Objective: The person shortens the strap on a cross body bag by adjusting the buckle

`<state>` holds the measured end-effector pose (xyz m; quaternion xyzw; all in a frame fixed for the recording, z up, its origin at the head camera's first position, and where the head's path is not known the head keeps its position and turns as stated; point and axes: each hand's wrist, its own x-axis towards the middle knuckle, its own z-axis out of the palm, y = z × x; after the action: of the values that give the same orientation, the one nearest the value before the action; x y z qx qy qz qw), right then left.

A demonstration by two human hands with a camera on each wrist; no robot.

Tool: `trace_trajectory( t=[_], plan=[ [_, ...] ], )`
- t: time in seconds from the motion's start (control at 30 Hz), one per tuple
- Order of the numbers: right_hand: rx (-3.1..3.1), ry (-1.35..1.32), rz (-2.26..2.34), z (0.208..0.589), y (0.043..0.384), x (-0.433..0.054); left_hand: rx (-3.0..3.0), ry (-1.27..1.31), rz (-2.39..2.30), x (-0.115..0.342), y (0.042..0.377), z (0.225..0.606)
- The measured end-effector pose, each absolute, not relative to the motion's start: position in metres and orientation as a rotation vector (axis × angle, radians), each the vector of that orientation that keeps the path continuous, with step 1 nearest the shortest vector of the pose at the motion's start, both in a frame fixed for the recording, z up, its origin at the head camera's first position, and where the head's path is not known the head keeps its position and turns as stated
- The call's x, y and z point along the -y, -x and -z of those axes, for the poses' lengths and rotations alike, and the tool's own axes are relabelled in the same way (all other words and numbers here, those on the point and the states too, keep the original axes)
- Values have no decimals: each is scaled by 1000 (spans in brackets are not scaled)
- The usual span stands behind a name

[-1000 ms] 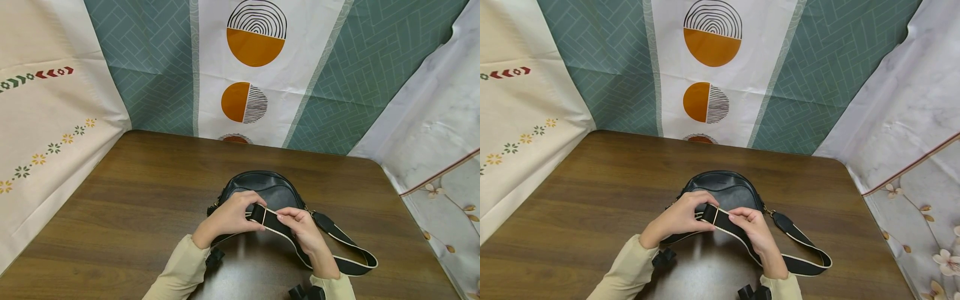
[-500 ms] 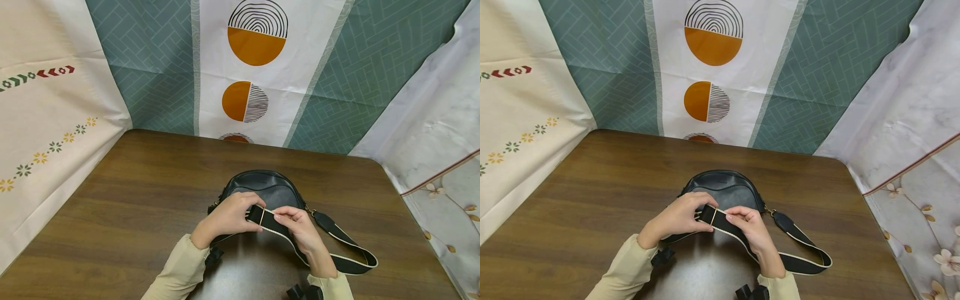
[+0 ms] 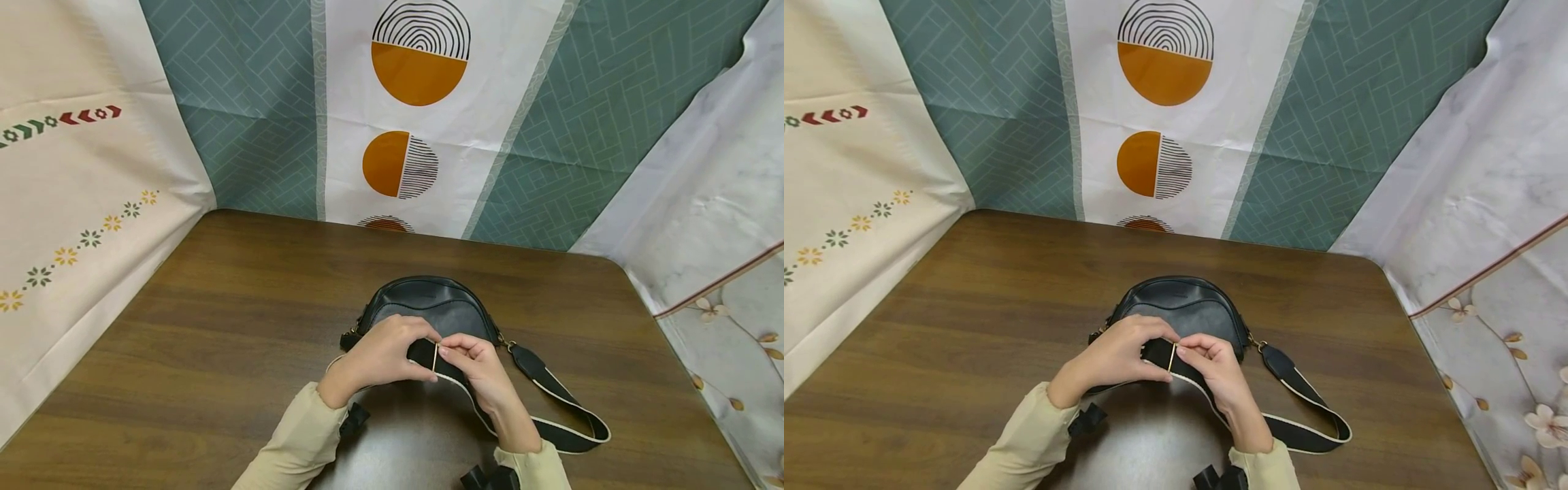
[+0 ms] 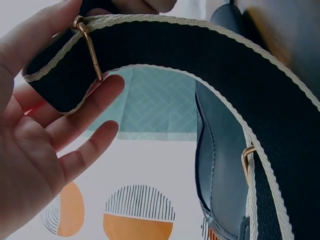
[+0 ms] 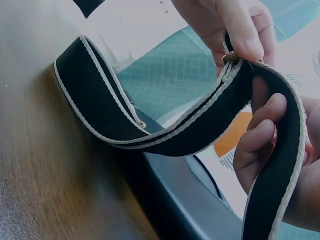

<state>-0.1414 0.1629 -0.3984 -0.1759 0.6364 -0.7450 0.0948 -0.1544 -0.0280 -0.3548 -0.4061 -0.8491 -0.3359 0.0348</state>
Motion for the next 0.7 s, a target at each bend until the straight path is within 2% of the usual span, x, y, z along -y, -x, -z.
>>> trace_trajectory(
  t=[0.3, 0.7],
  plan=[
    [-1909, 455, 2163, 395, 142, -170, 2583, 1277, 1099, 31, 157, 356],
    [-1840, 522, 2144, 395, 142, -182, 2582, 1249, 1166, 32, 158, 358]
  ],
)
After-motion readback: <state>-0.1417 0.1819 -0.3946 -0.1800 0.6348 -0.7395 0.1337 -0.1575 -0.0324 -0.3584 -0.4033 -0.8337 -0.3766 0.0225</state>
